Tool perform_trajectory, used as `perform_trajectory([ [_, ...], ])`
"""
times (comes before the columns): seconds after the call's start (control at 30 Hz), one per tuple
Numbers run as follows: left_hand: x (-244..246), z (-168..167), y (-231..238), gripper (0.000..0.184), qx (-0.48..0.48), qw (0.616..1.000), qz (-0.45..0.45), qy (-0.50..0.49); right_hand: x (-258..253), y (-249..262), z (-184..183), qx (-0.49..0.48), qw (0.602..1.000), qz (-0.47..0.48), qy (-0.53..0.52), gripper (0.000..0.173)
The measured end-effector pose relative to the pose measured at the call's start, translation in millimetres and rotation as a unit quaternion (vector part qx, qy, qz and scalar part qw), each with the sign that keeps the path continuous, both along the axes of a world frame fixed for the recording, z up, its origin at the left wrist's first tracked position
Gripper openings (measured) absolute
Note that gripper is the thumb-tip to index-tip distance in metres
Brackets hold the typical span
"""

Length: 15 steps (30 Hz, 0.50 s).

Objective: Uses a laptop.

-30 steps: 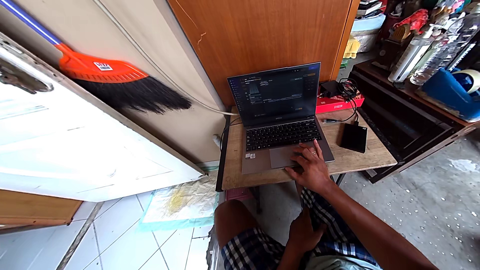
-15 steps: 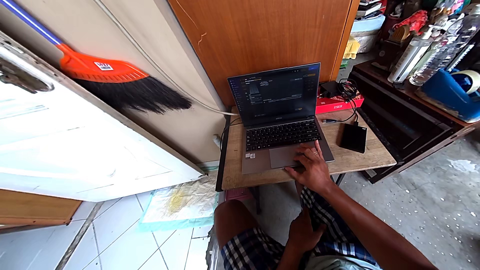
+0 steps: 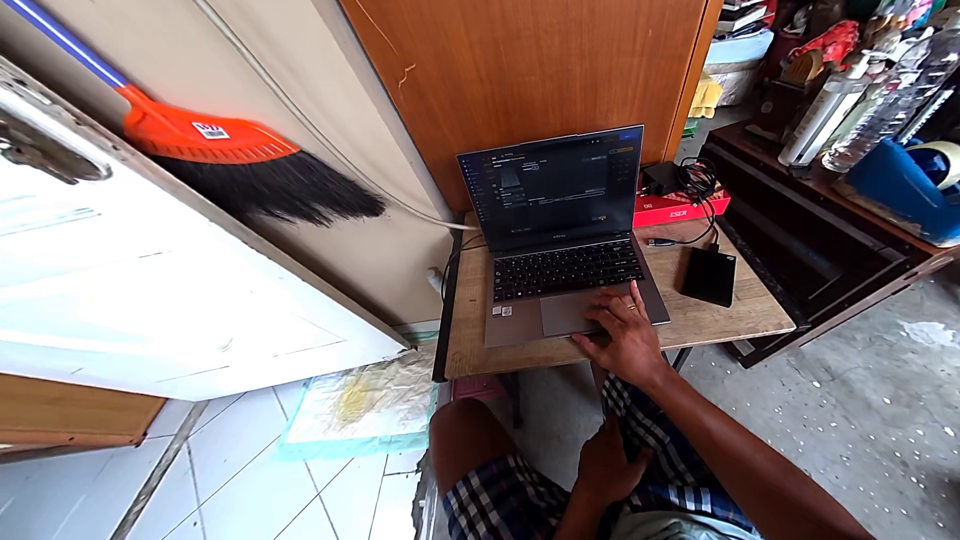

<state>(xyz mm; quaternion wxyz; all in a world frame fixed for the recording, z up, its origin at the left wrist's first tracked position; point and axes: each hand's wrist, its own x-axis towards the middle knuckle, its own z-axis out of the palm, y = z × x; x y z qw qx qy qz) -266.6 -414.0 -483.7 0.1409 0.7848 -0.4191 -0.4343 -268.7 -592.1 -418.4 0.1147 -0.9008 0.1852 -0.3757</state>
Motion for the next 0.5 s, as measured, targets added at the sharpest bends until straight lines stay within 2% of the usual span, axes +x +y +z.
perform_trajectory([
  [0.37, -0.3, 1.8, 0.7, 0.089, -0.008, 1.000, 0.008, 0.001, -0.1, -0.4, -0.4, 0.004, 1.000, 0.006, -0.001, 0.040],
  [0.5, -0.2, 1.2, 1.1, 0.089, -0.008, 1.000, 0.008, 0.002, 0.3, -0.1, 4.7, -0.003, 0.997, 0.008, 0.078, 0.042],
])
